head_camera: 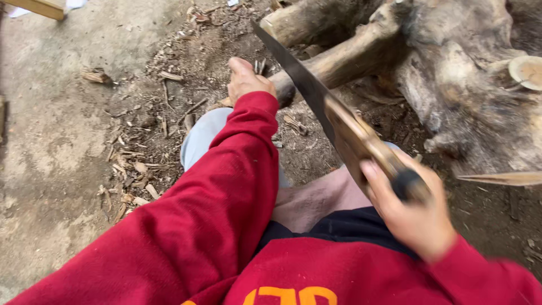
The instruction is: The person kneels on a concrete floor and saws a branch with a hand saw, steadying the wood with one hand while moving the saw back and forth with the other. They occasionally reposition the branch and continue cutting through it.
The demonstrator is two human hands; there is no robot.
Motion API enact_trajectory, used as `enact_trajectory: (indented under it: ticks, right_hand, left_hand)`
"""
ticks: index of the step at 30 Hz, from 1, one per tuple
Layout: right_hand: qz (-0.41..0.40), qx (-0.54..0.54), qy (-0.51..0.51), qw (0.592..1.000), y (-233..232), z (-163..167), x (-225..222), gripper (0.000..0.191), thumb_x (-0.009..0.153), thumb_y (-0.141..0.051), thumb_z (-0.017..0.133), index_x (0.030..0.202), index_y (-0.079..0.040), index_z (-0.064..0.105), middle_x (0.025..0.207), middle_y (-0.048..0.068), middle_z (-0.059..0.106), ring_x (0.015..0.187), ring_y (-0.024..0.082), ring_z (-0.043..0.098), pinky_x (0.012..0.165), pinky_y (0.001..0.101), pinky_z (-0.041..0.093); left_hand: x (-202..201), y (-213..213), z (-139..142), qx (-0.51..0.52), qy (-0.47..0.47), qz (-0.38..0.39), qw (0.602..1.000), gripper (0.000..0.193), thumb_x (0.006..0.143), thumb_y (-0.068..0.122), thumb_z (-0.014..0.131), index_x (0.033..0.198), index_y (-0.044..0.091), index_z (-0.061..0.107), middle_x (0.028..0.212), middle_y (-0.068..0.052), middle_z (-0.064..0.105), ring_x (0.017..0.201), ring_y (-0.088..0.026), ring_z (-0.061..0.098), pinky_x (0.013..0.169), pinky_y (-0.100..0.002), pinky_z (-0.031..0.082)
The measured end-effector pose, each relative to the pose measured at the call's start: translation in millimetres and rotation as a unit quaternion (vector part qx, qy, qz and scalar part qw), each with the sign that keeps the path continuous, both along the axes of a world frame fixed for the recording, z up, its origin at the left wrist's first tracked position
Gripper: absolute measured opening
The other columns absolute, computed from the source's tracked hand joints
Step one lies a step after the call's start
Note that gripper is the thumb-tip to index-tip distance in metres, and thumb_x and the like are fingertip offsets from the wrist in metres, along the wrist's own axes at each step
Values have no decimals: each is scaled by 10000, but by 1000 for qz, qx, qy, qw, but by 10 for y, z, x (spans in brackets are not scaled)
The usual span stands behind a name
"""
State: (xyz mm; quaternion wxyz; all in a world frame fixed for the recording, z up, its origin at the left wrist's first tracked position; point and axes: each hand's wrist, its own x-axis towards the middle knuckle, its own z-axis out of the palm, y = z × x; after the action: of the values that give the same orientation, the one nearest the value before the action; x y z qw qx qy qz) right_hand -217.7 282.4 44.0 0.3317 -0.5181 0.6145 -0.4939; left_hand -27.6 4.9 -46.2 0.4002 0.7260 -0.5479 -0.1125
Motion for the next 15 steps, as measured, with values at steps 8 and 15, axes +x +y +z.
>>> enact_trajectory:
  ticks: [8, 15]
  right_hand:
    - [3, 65, -55, 996, -85, 121, -67, 341, 935, -183, 696, 1257, -75, 709, 613, -54, 519, 514, 32, 457, 439, 226, 364]
    - [-6, 99, -37, 994, 115, 599, -47, 170, 999, -177, 700, 1104, -45, 688, 610, -3, 517, 499, 78, 460, 396, 262, 369]
  left_hand:
    - [4, -52, -31, -65, -35, 0, 997, 298, 792, 34, 613, 1055, 80, 480, 934, -169, 713, 892, -375, 705, 867, -499, 492]
    - [8, -76, -115, -18, -29, 2, 999, 315, 795, 63, 625, 1078, 78, 488, 958, -188, 695, 907, -404, 695, 829, -492, 523]
